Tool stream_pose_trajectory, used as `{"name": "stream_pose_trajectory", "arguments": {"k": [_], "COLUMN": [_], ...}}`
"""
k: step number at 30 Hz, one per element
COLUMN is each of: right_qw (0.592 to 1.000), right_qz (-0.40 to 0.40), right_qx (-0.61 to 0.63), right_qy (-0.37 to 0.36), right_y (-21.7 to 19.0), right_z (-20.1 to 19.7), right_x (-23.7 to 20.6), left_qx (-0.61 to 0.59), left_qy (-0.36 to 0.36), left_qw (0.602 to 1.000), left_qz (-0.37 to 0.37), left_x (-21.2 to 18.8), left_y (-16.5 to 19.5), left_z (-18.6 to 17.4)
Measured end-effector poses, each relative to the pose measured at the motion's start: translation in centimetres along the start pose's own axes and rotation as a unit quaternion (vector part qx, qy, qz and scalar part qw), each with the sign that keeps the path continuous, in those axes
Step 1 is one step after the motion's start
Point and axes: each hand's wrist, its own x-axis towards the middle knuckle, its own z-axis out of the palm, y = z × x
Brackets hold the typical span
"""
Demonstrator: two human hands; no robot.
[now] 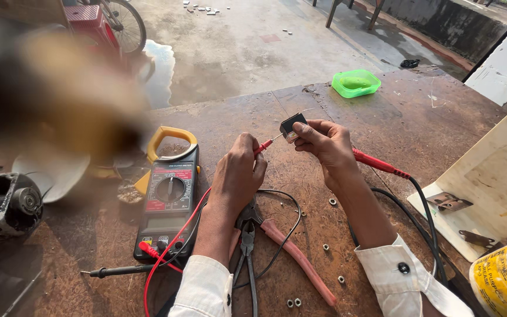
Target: The person solders a small black electronic component on a workbench, holding the part in one hand and a soldering iron in the other. They periodically touch the component's leads with a multimeter probe, reposition the part, and continue applying the iron to its contacts.
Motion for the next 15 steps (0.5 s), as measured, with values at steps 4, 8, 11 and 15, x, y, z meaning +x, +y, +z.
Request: {"name": "stream_pose_trajectory", "arguments": {"k": [4,8,11,15], "right_qw": [1.0,1.0,1.0,1.0], "right_qz": [-0.006,-0.009,-0.025,-0.022], "right_qx": [0.004,0.0,-0.002,-0.009], "right_qy": [0.002,0.007,0.001,-0.004], "right_y": [0.14,0.32,0.41,0.42], "right_z": [0.11,0.09,-0.03,-0.1], "right_x": [-0.05,0.02,0.03,0.07], "left_qx": [0.0,-0.002,0.001,0.003], "left_qy": [-0.001,0.002,-0.001,-0.006], "left_qw": [1.0,1.0,1.0,1.0], "left_qz": [0.015,0.022,0.023,0.022], "left_x": [-0.12,-0.07,-0.08,-0.06], "left_y": [-0.01,-0.18,-0.33,-0.42], "left_z": [-0.13,0.05,0.15,0.19]}}
